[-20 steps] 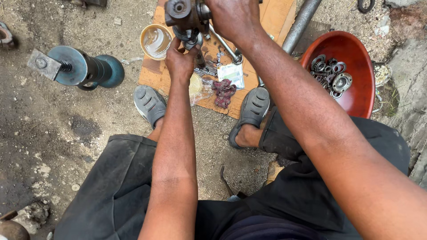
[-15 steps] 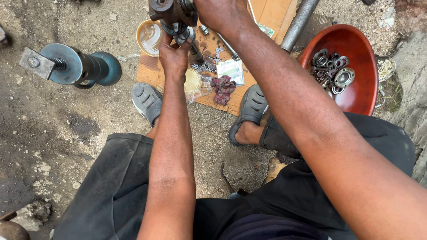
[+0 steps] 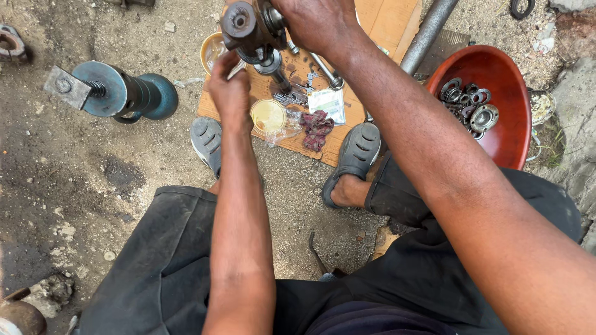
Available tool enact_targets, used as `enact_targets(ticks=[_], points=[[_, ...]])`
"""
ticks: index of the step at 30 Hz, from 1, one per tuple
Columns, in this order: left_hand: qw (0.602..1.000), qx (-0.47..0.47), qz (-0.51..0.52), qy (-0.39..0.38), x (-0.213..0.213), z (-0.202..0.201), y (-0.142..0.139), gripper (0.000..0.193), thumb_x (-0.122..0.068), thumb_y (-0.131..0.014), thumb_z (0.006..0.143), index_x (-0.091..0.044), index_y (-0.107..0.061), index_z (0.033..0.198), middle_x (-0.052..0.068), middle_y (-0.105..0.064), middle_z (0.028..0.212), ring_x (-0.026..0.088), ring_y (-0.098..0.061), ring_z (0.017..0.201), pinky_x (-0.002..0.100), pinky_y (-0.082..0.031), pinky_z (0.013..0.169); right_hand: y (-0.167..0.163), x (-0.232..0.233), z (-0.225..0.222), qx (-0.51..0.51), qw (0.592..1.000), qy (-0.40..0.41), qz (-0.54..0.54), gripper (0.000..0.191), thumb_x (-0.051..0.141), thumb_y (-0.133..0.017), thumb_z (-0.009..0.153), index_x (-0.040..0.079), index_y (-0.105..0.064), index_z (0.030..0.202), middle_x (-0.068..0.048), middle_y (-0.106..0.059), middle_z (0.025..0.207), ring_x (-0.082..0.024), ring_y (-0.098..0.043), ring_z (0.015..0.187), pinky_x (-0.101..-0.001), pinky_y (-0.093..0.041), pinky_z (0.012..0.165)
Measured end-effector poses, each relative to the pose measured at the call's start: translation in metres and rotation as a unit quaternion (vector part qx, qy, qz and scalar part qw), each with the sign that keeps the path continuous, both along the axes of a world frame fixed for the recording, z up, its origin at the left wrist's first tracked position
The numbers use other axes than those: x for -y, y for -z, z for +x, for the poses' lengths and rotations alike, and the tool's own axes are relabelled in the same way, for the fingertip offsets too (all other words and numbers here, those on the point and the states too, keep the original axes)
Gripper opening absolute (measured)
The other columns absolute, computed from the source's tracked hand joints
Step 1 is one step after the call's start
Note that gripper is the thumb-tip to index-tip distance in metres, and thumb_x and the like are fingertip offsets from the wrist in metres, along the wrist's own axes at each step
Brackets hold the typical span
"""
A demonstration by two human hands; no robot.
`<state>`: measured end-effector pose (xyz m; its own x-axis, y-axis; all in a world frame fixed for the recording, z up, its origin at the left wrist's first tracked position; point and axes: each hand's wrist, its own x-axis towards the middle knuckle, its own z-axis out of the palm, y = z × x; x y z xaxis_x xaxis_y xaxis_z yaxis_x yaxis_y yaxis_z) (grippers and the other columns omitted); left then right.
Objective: The person sits on the ground and uses a brush to apply grease to a metal shaft and bearing assembly. They wipe the parts with a rag, then use a wrench to tighten a nut on the shaft. The person continues to apply grease and wipe the assembly throughout the clip.
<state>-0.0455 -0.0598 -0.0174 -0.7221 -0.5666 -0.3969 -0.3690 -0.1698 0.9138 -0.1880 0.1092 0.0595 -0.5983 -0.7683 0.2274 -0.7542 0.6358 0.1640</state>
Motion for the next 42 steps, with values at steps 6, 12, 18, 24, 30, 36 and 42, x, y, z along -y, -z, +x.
enact_targets(ticks=[6, 12, 18, 24, 30, 36, 42], points=[[0.923, -0.165, -0.261, 0.231, 0.013, -0.005, -0.085, 0.088, -0.021, -0.091, 0.088, -0.002, -0.044, 0.160, 0.024, -0.058, 0.151, 0.037, -0.057, 0.140, 0.050, -0.045, 0.118, -0.024, -0.028, 0.014, 0.004, 0.997, -0.075, -0.025, 0.028, 0.018, -0.085, 0.077, 0.017, -0.074, 0.102, -0.002, -0.074, 0.087, -0.017, -0.073, 0.082, -0.0370, -0.058, 0.067], [0.856, -0.024, -0.330, 0.398, -0.015, -0.036, -0.136, 0.091, -0.041, -0.103, 0.060, -0.003, -0.058, 0.129, 0.016, -0.075, 0.110, 0.029, -0.075, 0.102, 0.040, -0.059, 0.088, -0.068, -0.038, 0.018, 0.009, 0.986, -0.153, -0.057, 0.042, 0.016, -0.083, 0.078, 0.017, -0.066, 0.117, 0.000, -0.068, 0.108, -0.020, -0.070, 0.109, -0.0442, -0.053, 0.101], [0.892, -0.006, -0.333, 0.306, -0.011, -0.031, -0.122, 0.089, -0.051, -0.102, 0.062, -0.007, -0.060, 0.128, 0.010, -0.075, 0.101, 0.023, -0.077, 0.092, 0.036, -0.062, 0.081, 0.012, -0.118, 0.023, 0.099, 0.867, 0.153, -0.464, 0.046, 0.001, -0.075, 0.099, 0.013, -0.055, 0.138, -0.012, -0.055, 0.130, -0.027, -0.066, 0.124, -0.0403, -0.061, 0.102], [0.907, 0.006, -0.344, 0.244, -0.005, -0.034, -0.120, 0.089, -0.053, -0.103, 0.063, -0.004, -0.061, 0.125, 0.011, -0.075, 0.097, 0.023, -0.076, 0.089, 0.039, -0.062, 0.080, 0.135, -0.181, 0.096, 0.382, 0.793, 0.471, -0.052, 0.022, 0.011, -0.064, 0.100, -0.002, -0.068, 0.117, -0.030, -0.072, 0.108, -0.045, -0.071, 0.101, -0.0541, -0.056, 0.090], [0.913, 0.079, -0.337, 0.217, -0.009, -0.045, -0.112, 0.082, -0.060, -0.098, 0.068, -0.005, -0.053, 0.109, 0.011, -0.074, 0.085, 0.023, -0.077, 0.079, 0.040, -0.062, 0.072, 0.190, -0.178, 0.109, 0.303, 0.821, 0.484, -0.003, 0.035, 0.007, -0.067, 0.091, -0.007, -0.060, 0.122, -0.035, -0.069, 0.107, -0.046, -0.071, 0.099, -0.0517, -0.059, 0.084], [0.923, 0.071, -0.333, 0.179, -0.018, -0.051, -0.105, 0.079, -0.063, -0.094, 0.069, -0.007, -0.051, 0.104, 0.010, -0.073, 0.081, 0.024, -0.077, 0.074, 0.039, -0.062, 0.068, 0.167, -0.160, 0.106, 0.384, 0.693, 0.547, -0.270, 0.025, 0.015, -0.074, 0.092, 0.000, -0.065, 0.110, -0.021, -0.069, 0.097, -0.033, -0.065, 0.084, -0.0457, -0.054, 0.072], [0.936, 0.088, -0.321, 0.116, -0.030, -0.075, -0.102, 0.083, -0.069, -0.091, 0.067, -0.005, -0.052, 0.101, 0.009, -0.074, 0.081, 0.025, -0.078, 0.077, 0.040, -0.062, 0.076, 0.088, -0.058, 0.146, 0.543, 0.367, 0.425, -0.624, 0.029, 0.025, -0.059, 0.101, 0.010, -0.049, 0.124, 0.001, -0.053, 0.072, -0.008, -0.050, 0.056, -0.0266, -0.047, 0.046]])
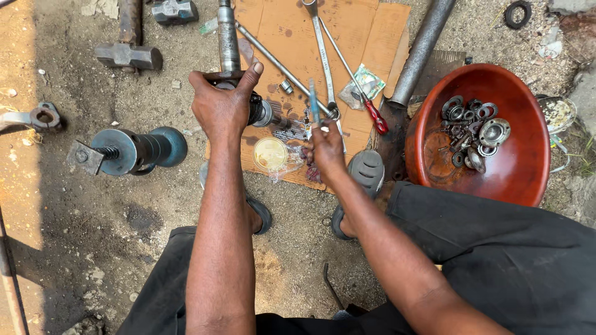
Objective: The person sits on the ground and uses a brush to apply grease to a metal shaft and bearing assembly. They wipe the parts with a rag, then use a wrench to tighten a nut on the shaft. The person continues to apply grease and wipe the assembly throughout the clip.
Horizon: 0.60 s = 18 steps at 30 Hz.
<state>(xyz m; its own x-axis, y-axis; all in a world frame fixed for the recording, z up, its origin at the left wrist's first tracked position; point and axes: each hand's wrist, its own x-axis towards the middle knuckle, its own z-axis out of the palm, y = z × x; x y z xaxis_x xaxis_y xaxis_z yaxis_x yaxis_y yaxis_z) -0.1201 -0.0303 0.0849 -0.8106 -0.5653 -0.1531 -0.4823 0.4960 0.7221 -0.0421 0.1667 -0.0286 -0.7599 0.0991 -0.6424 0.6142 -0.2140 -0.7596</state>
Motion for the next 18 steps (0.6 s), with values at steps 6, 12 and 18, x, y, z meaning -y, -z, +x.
enact_targets(ticks=[6, 12, 18], points=[[0.999, 0.013, 0.000, -0.046, -0.008, -0.005, 0.000, 0.087, -0.071, -0.089, 0.065, -0.004, -0.052, 0.106, 0.011, -0.074, 0.088, 0.028, -0.077, 0.085, 0.041, -0.060, 0.085, -0.046, 0.055, 0.021, -0.075, 0.994, -0.072, -0.020, 0.028, 0.030, -0.057, 0.107, 0.005, -0.053, 0.120, 0.002, -0.050, 0.066, -0.009, -0.049, 0.053, -0.0274, -0.041, 0.043], [0.998, 0.016, 0.004, -0.053, -0.005, -0.002, 0.006, 0.088, -0.073, -0.087, 0.065, -0.005, -0.051, 0.107, 0.009, -0.074, 0.086, 0.025, -0.077, 0.084, 0.040, -0.061, 0.079, -0.018, 0.060, 0.011, -0.219, 0.945, -0.176, 0.167, 0.028, 0.028, -0.046, 0.109, 0.005, -0.053, 0.124, -0.003, -0.060, 0.075, -0.016, -0.058, 0.059, -0.0360, -0.045, 0.047], [0.998, 0.037, 0.022, -0.049, -0.005, 0.005, 0.002, 0.087, -0.075, -0.083, 0.067, -0.006, -0.049, 0.108, 0.011, -0.073, 0.086, 0.027, -0.078, 0.082, 0.041, -0.063, 0.076, -0.029, 0.066, 0.005, -0.203, 0.913, -0.221, 0.275, 0.027, 0.029, -0.047, 0.111, 0.003, -0.053, 0.108, -0.016, -0.063, 0.071, -0.034, -0.069, 0.062, -0.0531, -0.049, 0.058]])
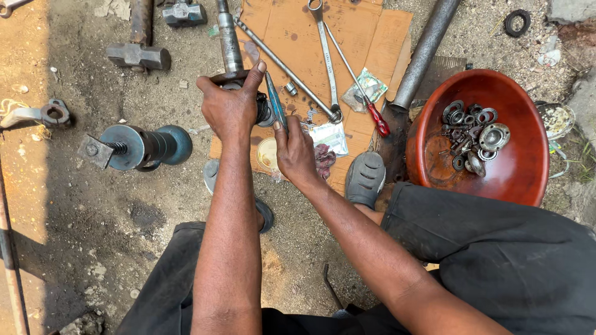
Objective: The person sits on the ground and uses a brush to apply grease to a metal shaft and bearing assembly. They wipe the parts with a rag, then use a wrench to tighten a nut on the shaft. The person continues to apply grease and wipe the assembly throughout the clip.
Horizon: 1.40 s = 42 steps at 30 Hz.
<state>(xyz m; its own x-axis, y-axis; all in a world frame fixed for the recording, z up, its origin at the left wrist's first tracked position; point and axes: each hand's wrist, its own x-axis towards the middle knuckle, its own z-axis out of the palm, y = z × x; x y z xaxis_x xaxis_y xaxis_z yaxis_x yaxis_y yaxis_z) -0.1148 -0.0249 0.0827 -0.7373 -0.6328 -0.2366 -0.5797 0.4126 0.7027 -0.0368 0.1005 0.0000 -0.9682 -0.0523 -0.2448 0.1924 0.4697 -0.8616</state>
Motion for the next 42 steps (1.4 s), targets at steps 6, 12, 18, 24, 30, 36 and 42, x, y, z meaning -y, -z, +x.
enact_targets(ticks=[6, 12, 18, 24, 30, 36, 42], points=[[0.999, -0.022, -0.039, 0.010, -0.008, 0.009, -0.013, 0.085, -0.067, -0.091, 0.065, -0.005, -0.048, 0.103, 0.016, -0.072, 0.086, 0.035, -0.075, 0.080, 0.046, -0.059, 0.076, -0.016, -0.015, -0.010, 0.007, 0.997, -0.046, 0.056, 0.031, 0.036, -0.054, 0.106, 0.005, -0.057, 0.103, -0.017, -0.065, 0.061, -0.037, -0.070, 0.058, -0.0529, -0.049, 0.055], [0.991, -0.058, -0.090, 0.076, -0.013, 0.018, -0.011, 0.084, -0.067, -0.095, 0.065, -0.004, -0.049, 0.098, 0.016, -0.070, 0.083, 0.031, -0.072, 0.077, 0.049, -0.057, 0.068, -0.013, -0.032, -0.022, 0.018, 0.983, -0.118, 0.139, 0.033, 0.036, -0.055, 0.103, 0.003, -0.055, 0.108, -0.021, -0.066, 0.062, -0.042, -0.069, 0.058, -0.0549, -0.050, 0.054], [0.989, -0.045, -0.051, 0.134, -0.022, 0.011, -0.008, 0.085, -0.067, -0.094, 0.065, -0.005, -0.049, 0.100, 0.012, -0.071, 0.080, 0.028, -0.073, 0.074, 0.044, -0.059, 0.069, -0.017, -0.049, -0.023, -0.010, 0.986, -0.117, 0.119, 0.028, 0.029, -0.054, 0.103, 0.002, -0.055, 0.106, -0.020, -0.066, 0.063, -0.040, -0.070, 0.059, -0.0544, -0.051, 0.056], [0.988, -0.029, -0.051, 0.143, -0.021, -0.014, -0.009, 0.089, -0.070, -0.093, 0.063, -0.004, -0.050, 0.105, 0.015, -0.072, 0.084, 0.030, -0.075, 0.077, 0.044, -0.061, 0.072, -0.040, -0.068, 0.024, 0.047, 0.959, -0.199, 0.199, 0.032, 0.033, -0.052, 0.108, 0.001, -0.054, 0.112, -0.014, -0.065, 0.063, -0.032, -0.066, 0.049, -0.0505, -0.051, 0.046], [0.989, -0.015, -0.068, 0.130, -0.020, -0.023, -0.005, 0.093, -0.070, -0.095, 0.064, -0.002, -0.049, 0.109, 0.021, -0.070, 0.091, 0.036, -0.074, 0.085, 0.048, -0.060, 0.074, -0.030, -0.053, 0.033, -0.240, 0.907, -0.289, 0.189, 0.029, 0.033, -0.055, 0.106, 0.005, -0.054, 0.099, -0.011, -0.063, 0.065, -0.027, -0.062, 0.052, -0.0429, -0.050, 0.041], [0.988, -0.010, -0.062, 0.141, -0.024, -0.020, -0.006, 0.091, -0.069, -0.093, 0.064, -0.004, -0.048, 0.109, 0.020, -0.072, 0.090, 0.035, -0.075, 0.086, 0.048, -0.060, 0.076, -0.038, -0.035, -0.015, -0.121, 0.904, -0.277, 0.301, 0.031, 0.027, -0.054, 0.109, -0.004, -0.055, 0.108, -0.020, -0.070, 0.073, -0.032, -0.071, 0.057, -0.0456, -0.057, 0.047], [0.980, -0.091, -0.105, 0.143, -0.028, -0.014, -0.010, 0.089, -0.067, -0.097, 0.065, -0.003, -0.050, 0.105, 0.018, -0.070, 0.086, 0.035, -0.073, 0.079, 0.049, -0.059, 0.068, -0.056, -0.034, -0.011, -0.107, 0.923, -0.280, 0.243, 0.034, 0.028, -0.055, 0.104, -0.005, -0.058, 0.112, -0.021, -0.072, 0.072, -0.037, -0.072, 0.056, -0.0494, -0.056, 0.047]])
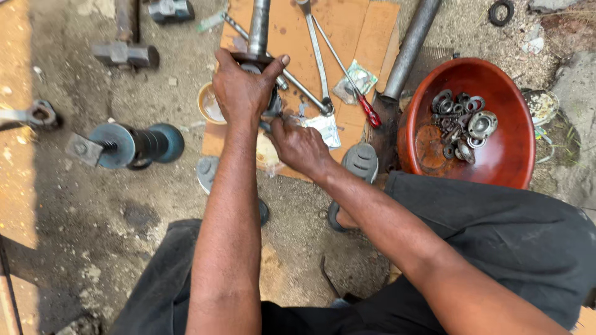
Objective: The person sits on the ground and uses a brush to apply grease to a metal shaft and bearing assembly. They wipe the parts with a rag, then use a wrench to tighten a nut on the shaft. The person continues to apply grease and wipe the assembly throughout the clip.
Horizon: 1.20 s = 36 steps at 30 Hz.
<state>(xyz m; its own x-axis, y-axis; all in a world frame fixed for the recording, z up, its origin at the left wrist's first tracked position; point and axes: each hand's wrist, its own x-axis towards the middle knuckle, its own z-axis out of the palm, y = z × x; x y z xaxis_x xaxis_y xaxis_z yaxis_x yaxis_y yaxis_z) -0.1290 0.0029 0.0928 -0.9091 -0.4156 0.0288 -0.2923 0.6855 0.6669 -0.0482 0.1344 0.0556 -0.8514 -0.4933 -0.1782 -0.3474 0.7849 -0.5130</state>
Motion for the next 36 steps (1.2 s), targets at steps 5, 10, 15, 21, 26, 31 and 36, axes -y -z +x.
enact_targets(ticks=[5, 10, 15, 21, 26, 31, 36], points=[[0.994, 0.097, 0.039, -0.011, 0.000, 0.003, 0.000, 0.088, -0.068, -0.092, 0.065, -0.005, -0.048, 0.107, 0.014, -0.069, 0.085, 0.030, -0.073, 0.080, 0.046, -0.060, 0.069, 0.009, -0.014, 0.009, -0.017, 1.000, 0.022, 0.015, 0.036, 0.033, -0.056, 0.101, -0.002, -0.064, 0.103, -0.020, -0.070, 0.070, -0.036, -0.072, 0.061, -0.0503, -0.055, 0.055], [1.000, 0.023, 0.018, 0.004, 0.001, 0.001, 0.003, 0.086, -0.067, -0.096, 0.064, -0.005, -0.050, 0.104, 0.014, -0.071, 0.087, 0.031, -0.074, 0.083, 0.046, -0.059, 0.073, 0.015, -0.062, 0.017, 0.177, 0.967, 0.181, -0.032, 0.044, 0.039, -0.050, 0.107, 0.000, -0.065, 0.094, -0.013, -0.065, 0.064, -0.032, -0.069, 0.057, -0.0505, -0.053, 0.057], [0.994, 0.103, 0.037, -0.013, -0.009, 0.001, 0.001, 0.090, -0.068, -0.093, 0.064, -0.005, -0.047, 0.109, 0.016, -0.069, 0.087, 0.031, -0.073, 0.084, 0.047, -0.060, 0.069, 0.033, -0.035, -0.001, 0.105, 0.930, 0.300, -0.187, 0.039, 0.035, -0.048, 0.106, -0.001, -0.061, 0.104, -0.015, -0.061, 0.059, -0.033, -0.066, 0.054, -0.0525, -0.048, 0.055], [0.995, 0.097, 0.027, -0.008, -0.008, 0.001, -0.009, 0.088, -0.068, -0.093, 0.065, -0.006, -0.048, 0.109, 0.016, -0.070, 0.090, 0.031, -0.074, 0.086, 0.047, -0.061, 0.075, 0.028, -0.023, -0.018, 0.160, 0.963, 0.207, -0.063, 0.041, 0.040, -0.053, 0.105, 0.000, -0.061, 0.099, -0.017, -0.067, 0.064, -0.036, -0.071, 0.060, -0.0517, -0.055, 0.061], [0.996, 0.078, 0.036, -0.011, -0.006, -0.001, -0.009, 0.088, -0.066, -0.095, 0.064, -0.005, -0.049, 0.109, 0.017, -0.072, 0.094, 0.033, -0.074, 0.089, 0.048, -0.059, 0.078, 0.000, -0.036, 0.039, 0.140, 0.981, 0.134, 0.020, 0.039, 0.038, -0.051, 0.108, 0.000, -0.059, 0.104, -0.014, -0.066, 0.058, -0.034, -0.067, 0.048, -0.0522, -0.054, 0.049], [0.994, 0.101, 0.038, -0.017, -0.008, 0.001, -0.009, 0.087, -0.064, -0.096, 0.064, -0.005, -0.049, 0.108, 0.019, -0.070, 0.095, 0.035, -0.073, 0.088, 0.049, -0.058, 0.076, 0.000, -0.019, 0.040, 0.065, 0.997, -0.029, -0.001, 0.036, 0.038, -0.055, 0.106, 0.003, -0.061, 0.103, -0.012, -0.064, 0.060, -0.030, -0.065, 0.046, -0.0456, -0.052, 0.041], [0.997, 0.062, 0.046, -0.003, -0.008, 0.006, -0.015, 0.084, -0.064, -0.095, 0.065, -0.004, -0.050, 0.105, 0.017, -0.071, 0.092, 0.033, -0.074, 0.087, 0.048, -0.059, 0.076, 0.006, -0.007, 0.001, 0.024, 0.999, 0.032, -0.009, 0.035, 0.033, -0.055, 0.106, -0.002, -0.061, 0.108, -0.018, -0.069, 0.068, -0.034, -0.070, 0.058, -0.0493, -0.055, 0.051]])
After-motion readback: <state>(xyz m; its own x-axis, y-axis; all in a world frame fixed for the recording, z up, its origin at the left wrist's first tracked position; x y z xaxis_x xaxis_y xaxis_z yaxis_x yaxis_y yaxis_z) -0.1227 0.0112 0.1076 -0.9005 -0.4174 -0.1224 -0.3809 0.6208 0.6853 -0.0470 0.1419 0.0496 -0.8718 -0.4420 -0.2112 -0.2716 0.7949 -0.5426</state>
